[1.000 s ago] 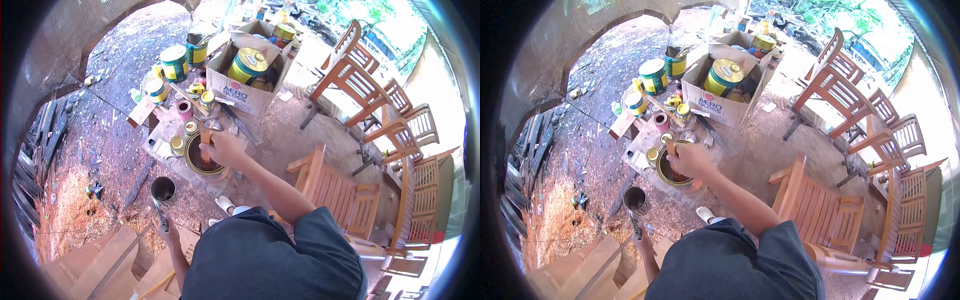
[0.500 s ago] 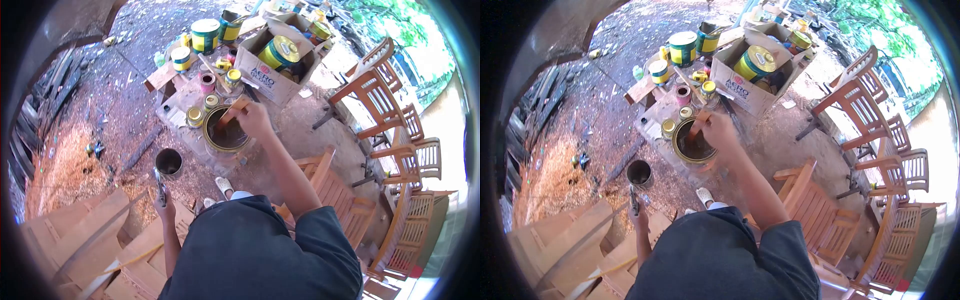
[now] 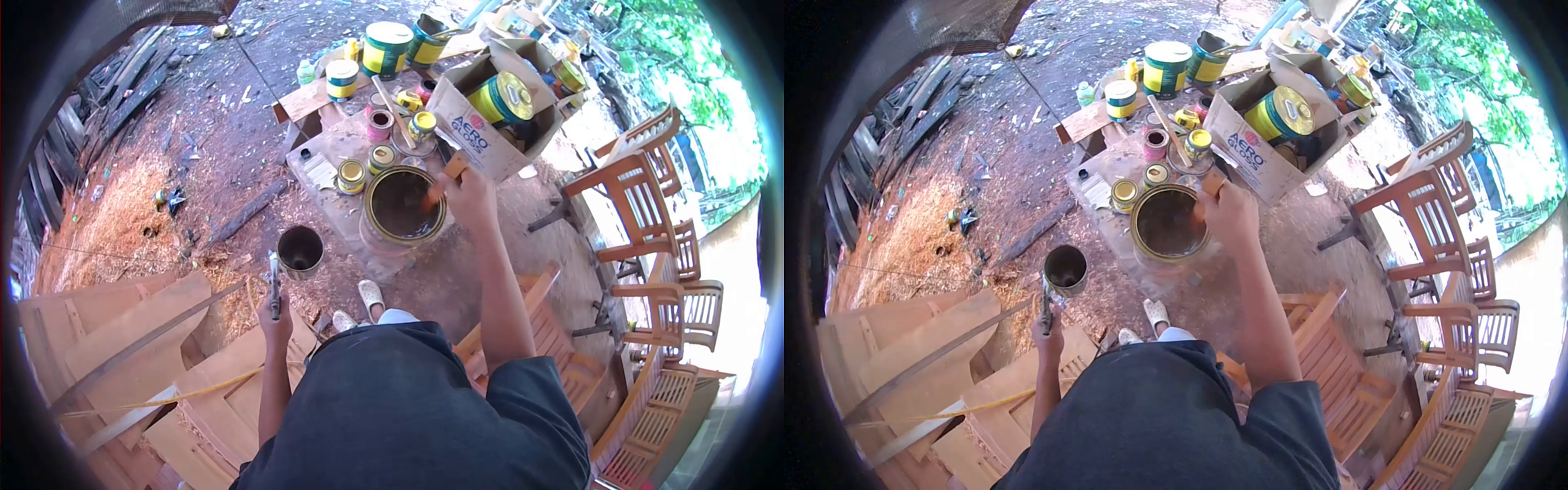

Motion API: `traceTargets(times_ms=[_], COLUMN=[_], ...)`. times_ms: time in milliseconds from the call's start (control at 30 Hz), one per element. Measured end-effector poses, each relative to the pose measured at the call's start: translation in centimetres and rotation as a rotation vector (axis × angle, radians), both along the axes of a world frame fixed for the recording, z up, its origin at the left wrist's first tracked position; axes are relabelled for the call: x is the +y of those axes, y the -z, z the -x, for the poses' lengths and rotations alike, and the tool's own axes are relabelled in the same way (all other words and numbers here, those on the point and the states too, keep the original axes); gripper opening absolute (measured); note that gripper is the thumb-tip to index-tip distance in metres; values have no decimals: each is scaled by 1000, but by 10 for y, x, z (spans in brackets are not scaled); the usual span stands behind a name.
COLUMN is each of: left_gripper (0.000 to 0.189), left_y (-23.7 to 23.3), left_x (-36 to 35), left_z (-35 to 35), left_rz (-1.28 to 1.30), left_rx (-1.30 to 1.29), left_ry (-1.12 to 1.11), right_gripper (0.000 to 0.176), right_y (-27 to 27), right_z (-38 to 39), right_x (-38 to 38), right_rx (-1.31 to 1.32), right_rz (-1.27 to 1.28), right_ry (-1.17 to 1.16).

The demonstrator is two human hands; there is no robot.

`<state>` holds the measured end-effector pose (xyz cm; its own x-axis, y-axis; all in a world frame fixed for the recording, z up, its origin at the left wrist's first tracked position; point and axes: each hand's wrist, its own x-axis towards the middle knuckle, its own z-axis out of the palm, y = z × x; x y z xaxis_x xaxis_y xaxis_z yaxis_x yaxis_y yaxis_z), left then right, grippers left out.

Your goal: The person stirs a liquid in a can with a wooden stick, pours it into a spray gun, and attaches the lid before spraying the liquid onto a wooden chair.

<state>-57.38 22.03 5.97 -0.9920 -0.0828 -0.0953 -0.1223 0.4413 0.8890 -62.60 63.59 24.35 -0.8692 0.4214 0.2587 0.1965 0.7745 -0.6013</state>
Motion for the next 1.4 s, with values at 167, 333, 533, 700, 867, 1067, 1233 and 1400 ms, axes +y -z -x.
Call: traceTargets(times_ms=[167, 333, 533, 700, 867, 1067, 1233, 1400], left_gripper=[30, 42, 37, 36, 37, 33, 31, 32], left_y=[-8, -8, -15, 5, -13, -24, -16, -22], left_x=[6, 9, 14, 10, 22, 27, 25, 24], left_z=[2, 0, -5, -9, -13, -18, -20, -18], left_rz=[-13, -17, -43, -43, -68, -39, -30, -2], left_rx=[-43, 40, -15, 58, 5, -48, -41, -48], left_ry=[-8, 7, -5, 18, 24, 33, 12, 13], right_gripper=[23, 22, 20, 20, 18, 17, 20, 21], right_y=[24, 9, 25, 4, 17, -8, 18, 9], right_z=[10, 6, 13, 4, 13, 7, 15, 8], right_x=[-6, 0, -5, -1, -15, -11, -12, -3], right_rx=[6, 17, 6, 47, -11, -1, -4, 98], right_rz=[262, 1, 188, -33, 182, -20, 218, -75], right_ry=[-72, -27, -104, -51, -151, -134, -137, -49])
